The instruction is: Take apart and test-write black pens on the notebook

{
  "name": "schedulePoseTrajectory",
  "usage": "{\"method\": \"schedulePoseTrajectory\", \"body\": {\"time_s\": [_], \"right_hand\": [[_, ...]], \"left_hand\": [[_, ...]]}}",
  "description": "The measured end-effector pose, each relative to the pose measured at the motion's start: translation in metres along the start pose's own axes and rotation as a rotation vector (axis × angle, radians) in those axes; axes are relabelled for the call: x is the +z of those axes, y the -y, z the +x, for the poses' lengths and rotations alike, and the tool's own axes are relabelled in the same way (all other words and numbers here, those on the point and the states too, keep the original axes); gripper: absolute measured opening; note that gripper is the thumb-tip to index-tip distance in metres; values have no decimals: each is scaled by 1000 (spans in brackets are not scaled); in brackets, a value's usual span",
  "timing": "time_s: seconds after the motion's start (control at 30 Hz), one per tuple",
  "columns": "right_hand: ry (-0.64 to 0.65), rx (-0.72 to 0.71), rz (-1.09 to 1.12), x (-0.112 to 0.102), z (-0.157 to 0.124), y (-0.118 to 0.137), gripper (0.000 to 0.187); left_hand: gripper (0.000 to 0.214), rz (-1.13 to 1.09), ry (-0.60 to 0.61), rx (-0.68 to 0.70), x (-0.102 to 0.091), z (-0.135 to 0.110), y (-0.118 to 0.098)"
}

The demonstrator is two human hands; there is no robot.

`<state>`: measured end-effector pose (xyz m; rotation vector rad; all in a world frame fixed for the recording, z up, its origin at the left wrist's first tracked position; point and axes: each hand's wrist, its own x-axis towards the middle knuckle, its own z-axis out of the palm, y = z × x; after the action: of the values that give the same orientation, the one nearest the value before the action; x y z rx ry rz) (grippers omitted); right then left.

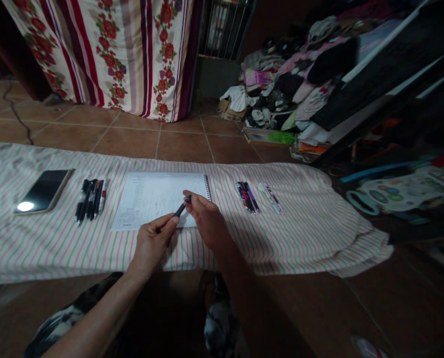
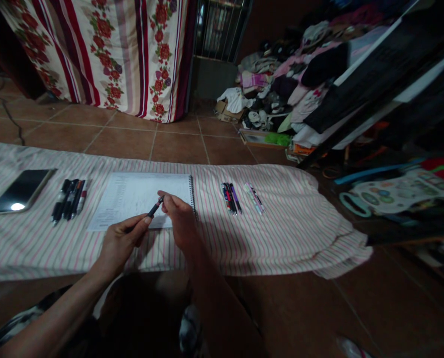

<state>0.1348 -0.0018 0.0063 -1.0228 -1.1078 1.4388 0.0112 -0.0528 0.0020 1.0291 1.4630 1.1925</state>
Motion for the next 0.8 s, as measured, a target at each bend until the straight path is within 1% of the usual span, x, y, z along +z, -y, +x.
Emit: {"method": "schedulePoseTrajectory", "body": {"time_s": [0.07,0.13,0.23,0.3,0.4,0.47,0.57,0.63,0.7,0.73,0.8], "right_hand": [[-10,-27,-14,-6,3,-3,33],[-19,-34,-13,-8,5,-7,28],[-43,-48,-12,-6,5,-9,24],[-61,-59,-19,-3,5,-9,23],[-89,-62,-29,1,4,-5,23],[-117,-53,-43,3,2,-3,23],[-209,-44,-123,6,-3,-2,26],[-283,-39,-190,9,-6,-3,29],[-320,-23,-218,10,-9,-5,32],[-320,-13,-220,10,-9,-6,33],[-298,13,-206,8,-10,-6,35]], "left_hand": [[41,-44,45,-19,0,-1,1],[41,-48,62,-26,0,-2,2],[37,31,13,15,1,-4,1],[33,134,-40,124,1,-5,0],[29,353,-92,382,-1,-4,2],[31,529,-120,525,-2,-2,5],[33,785,-154,629,-3,0,9],[33,909,-170,658,-3,1,11],[33,950,-184,654,-2,1,11],[33,926,-182,640,-2,1,11],[32,782,-139,577,-1,2,10]]}}
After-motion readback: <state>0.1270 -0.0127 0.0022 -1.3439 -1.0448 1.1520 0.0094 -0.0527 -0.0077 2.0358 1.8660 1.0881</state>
